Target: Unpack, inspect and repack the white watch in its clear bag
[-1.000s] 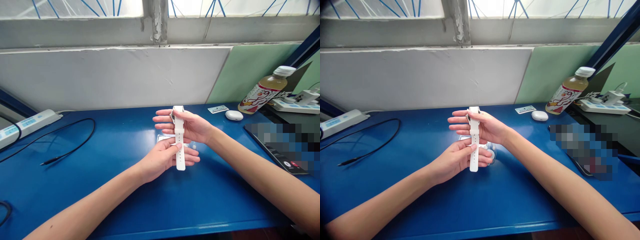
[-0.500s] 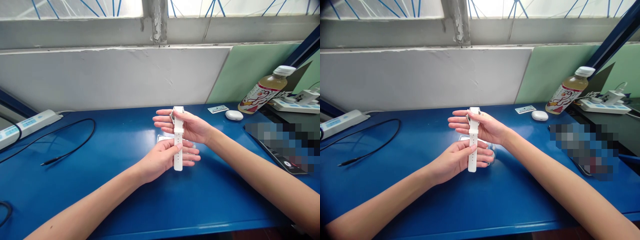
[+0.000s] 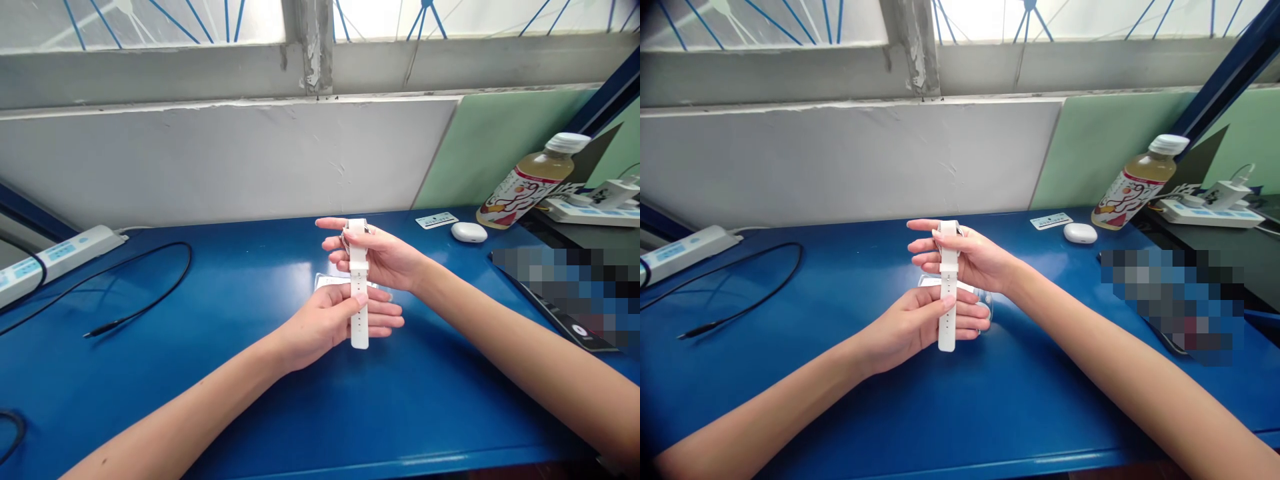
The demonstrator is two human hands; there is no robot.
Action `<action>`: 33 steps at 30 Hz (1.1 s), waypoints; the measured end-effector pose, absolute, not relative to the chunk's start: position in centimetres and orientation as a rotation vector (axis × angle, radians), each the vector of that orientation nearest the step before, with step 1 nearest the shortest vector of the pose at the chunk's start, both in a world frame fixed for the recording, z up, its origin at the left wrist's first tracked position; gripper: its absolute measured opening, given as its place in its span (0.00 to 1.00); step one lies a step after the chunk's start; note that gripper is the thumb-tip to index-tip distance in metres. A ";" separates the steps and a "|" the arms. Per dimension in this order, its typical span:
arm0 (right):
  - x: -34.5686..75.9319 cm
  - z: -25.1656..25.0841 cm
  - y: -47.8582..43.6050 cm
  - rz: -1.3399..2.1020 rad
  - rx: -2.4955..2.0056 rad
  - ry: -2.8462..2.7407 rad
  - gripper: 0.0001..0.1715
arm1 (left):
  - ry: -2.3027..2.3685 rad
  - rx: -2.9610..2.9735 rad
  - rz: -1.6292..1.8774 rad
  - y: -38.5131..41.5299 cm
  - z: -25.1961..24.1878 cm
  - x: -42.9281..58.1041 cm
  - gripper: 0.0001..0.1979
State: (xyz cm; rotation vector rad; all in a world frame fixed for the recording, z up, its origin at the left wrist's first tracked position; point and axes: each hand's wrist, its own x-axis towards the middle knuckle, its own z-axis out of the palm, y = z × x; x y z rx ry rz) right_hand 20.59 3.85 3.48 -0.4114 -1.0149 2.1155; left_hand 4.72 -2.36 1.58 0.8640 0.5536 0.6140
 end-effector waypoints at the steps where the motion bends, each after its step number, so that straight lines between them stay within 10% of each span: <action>1: 20.5 3.7 3.8 2.099 -0.426 -0.983 0.18 | 0.548 0.854 0.617 -2.3 1.6 4.6 0.15; 10: 21.2 5.0 5.2 1.769 -0.545 -0.508 0.23 | 0.436 0.718 0.648 -2.3 2.1 4.0 0.40; 16: 20.4 5.2 4.4 1.605 -0.663 -0.812 0.09 | 0.560 0.772 0.829 -2.3 2.3 4.3 0.27; 33: 19.9 4.5 3.0 1.379 -0.794 -1.490 0.16 | 0.656 1.086 0.817 -2.6 1.8 4.3 0.09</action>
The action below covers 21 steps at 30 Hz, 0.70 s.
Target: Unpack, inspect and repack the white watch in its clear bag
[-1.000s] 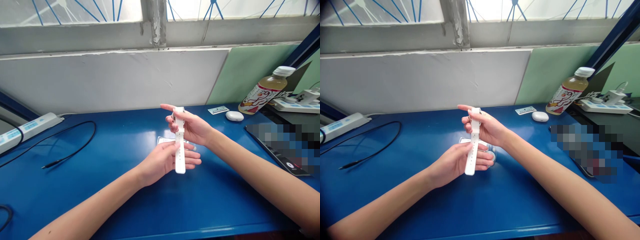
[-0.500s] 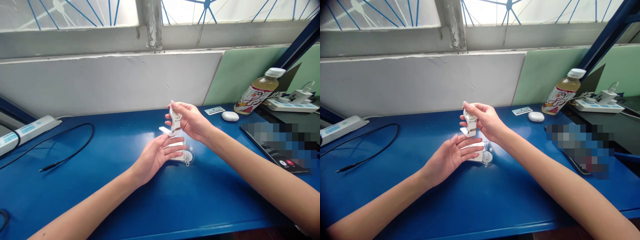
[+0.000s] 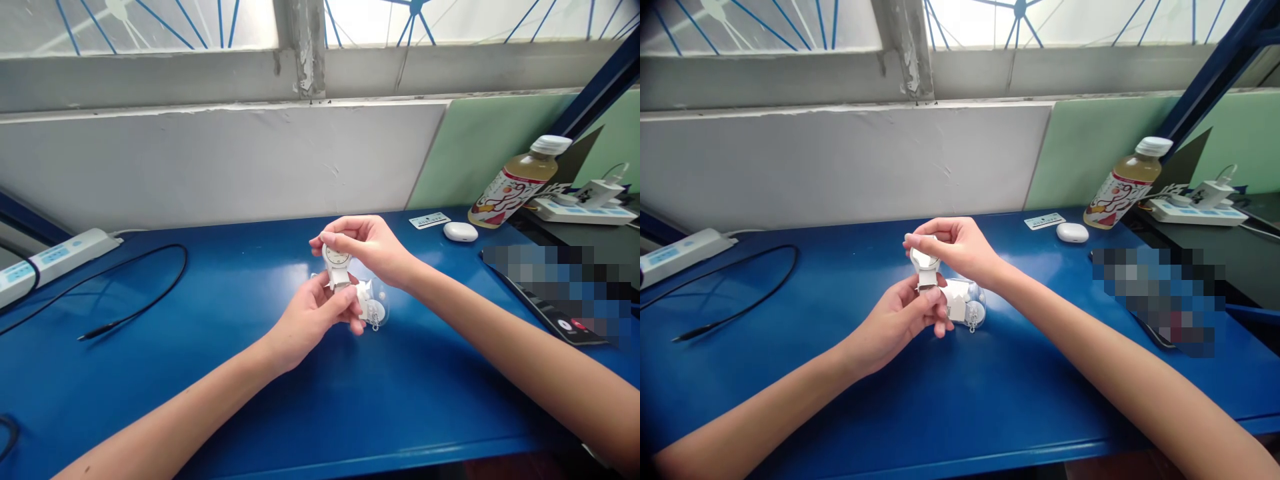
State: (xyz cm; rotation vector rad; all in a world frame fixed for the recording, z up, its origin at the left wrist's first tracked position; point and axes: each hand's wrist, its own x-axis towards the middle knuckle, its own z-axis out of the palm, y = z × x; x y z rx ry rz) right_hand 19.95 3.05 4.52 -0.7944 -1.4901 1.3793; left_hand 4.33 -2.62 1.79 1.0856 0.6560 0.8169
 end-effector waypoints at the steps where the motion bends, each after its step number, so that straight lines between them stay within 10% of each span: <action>1: 19.9 4.4 3.1 1.418 -0.785 -1.473 0.16 | 0.650 1.089 0.803 -2.7 1.8 4.3 0.09; 21: 20.0 5.3 2.7 2.002 -0.422 -1.184 0.20 | 0.500 1.036 0.680 -3.4 2.0 4.6 0.18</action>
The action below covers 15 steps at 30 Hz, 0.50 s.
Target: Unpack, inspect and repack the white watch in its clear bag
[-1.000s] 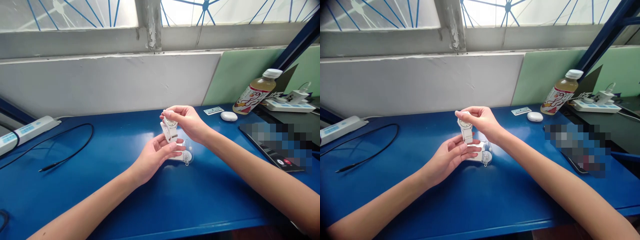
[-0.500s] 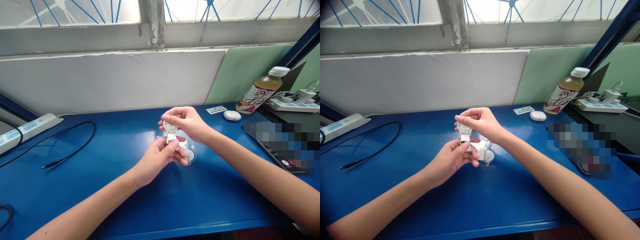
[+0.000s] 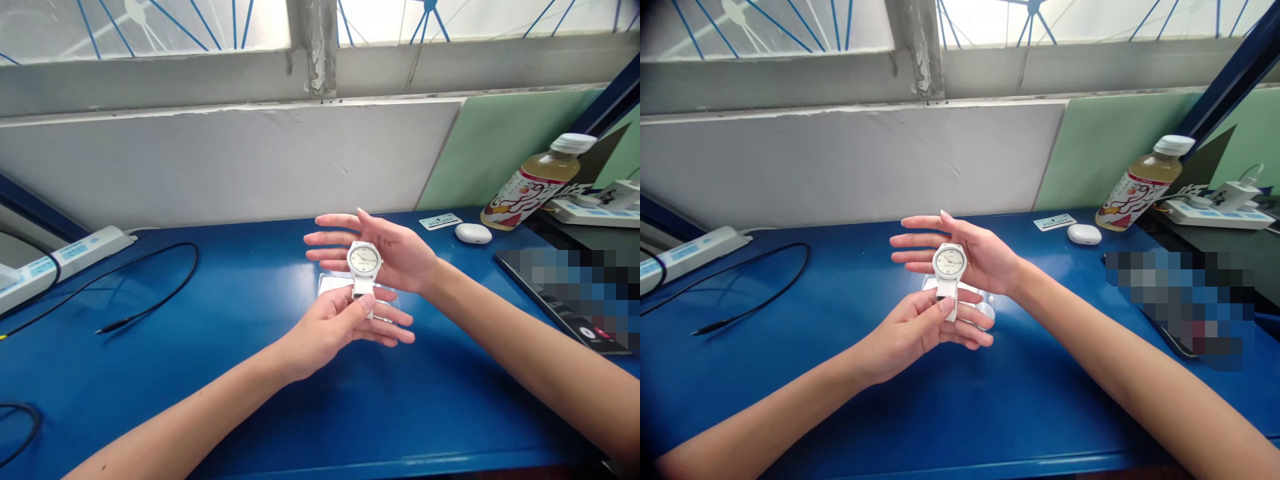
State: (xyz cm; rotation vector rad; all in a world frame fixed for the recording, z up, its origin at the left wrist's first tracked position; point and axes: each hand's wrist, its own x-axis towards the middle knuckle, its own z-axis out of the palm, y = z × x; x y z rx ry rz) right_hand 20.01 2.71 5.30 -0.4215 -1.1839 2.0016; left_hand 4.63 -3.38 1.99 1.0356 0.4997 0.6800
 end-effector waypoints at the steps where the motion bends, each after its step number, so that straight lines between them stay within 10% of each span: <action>1: 20.1 5.4 2.7 2.011 -0.397 -1.194 0.19 | 0.513 1.037 0.683 -3.5 2.0 4.7 0.19; 15: 20.3 6.0 2.6 1.965 -0.457 -1.191 0.25 | 0.698 0.880 0.739 -3.8 2.3 5.2 0.19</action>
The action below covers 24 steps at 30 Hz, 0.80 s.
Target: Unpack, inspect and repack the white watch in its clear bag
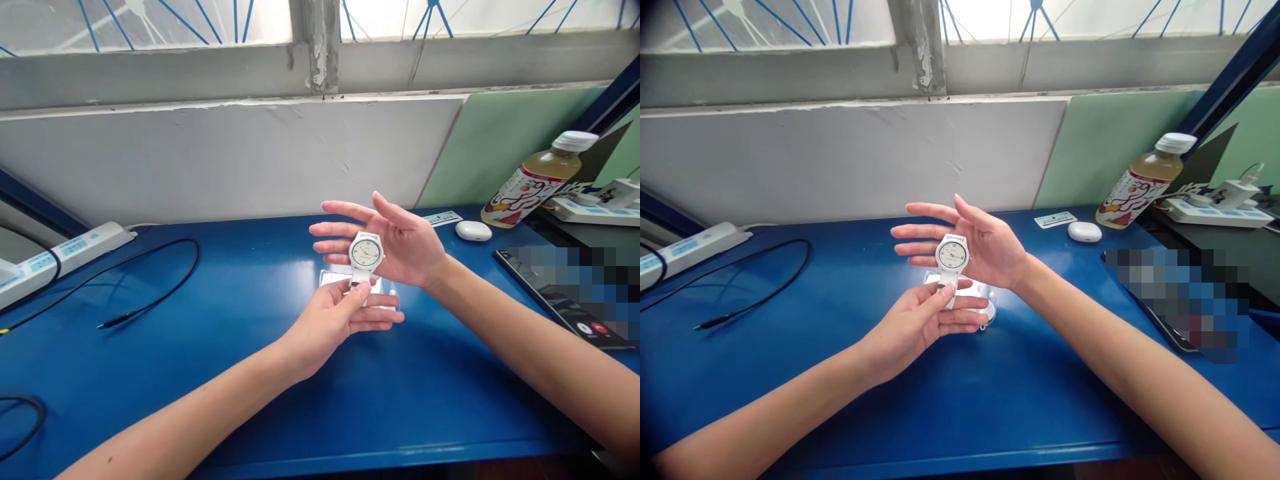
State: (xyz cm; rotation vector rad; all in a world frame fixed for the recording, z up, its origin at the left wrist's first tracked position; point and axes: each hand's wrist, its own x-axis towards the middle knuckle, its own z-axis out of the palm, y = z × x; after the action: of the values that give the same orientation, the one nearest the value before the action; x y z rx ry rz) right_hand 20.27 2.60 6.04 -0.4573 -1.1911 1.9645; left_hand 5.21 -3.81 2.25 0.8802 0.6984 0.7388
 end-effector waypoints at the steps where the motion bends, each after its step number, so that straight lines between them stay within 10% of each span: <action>1: 20.3 6.0 2.7 1.971 -0.458 -1.196 0.26 | 0.697 0.876 0.736 -3.8 2.3 5.2 0.19; 24: 20.8 6.2 2.8 2.070 -0.525 -1.333 0.36 | 0.704 0.846 0.815 -4.5 1.7 5.7 0.22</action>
State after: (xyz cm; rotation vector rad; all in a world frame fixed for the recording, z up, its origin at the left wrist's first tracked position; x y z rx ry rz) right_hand 20.83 2.77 6.15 -0.5250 -1.3328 2.0704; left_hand 5.67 -4.47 1.70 0.8460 0.7044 0.8153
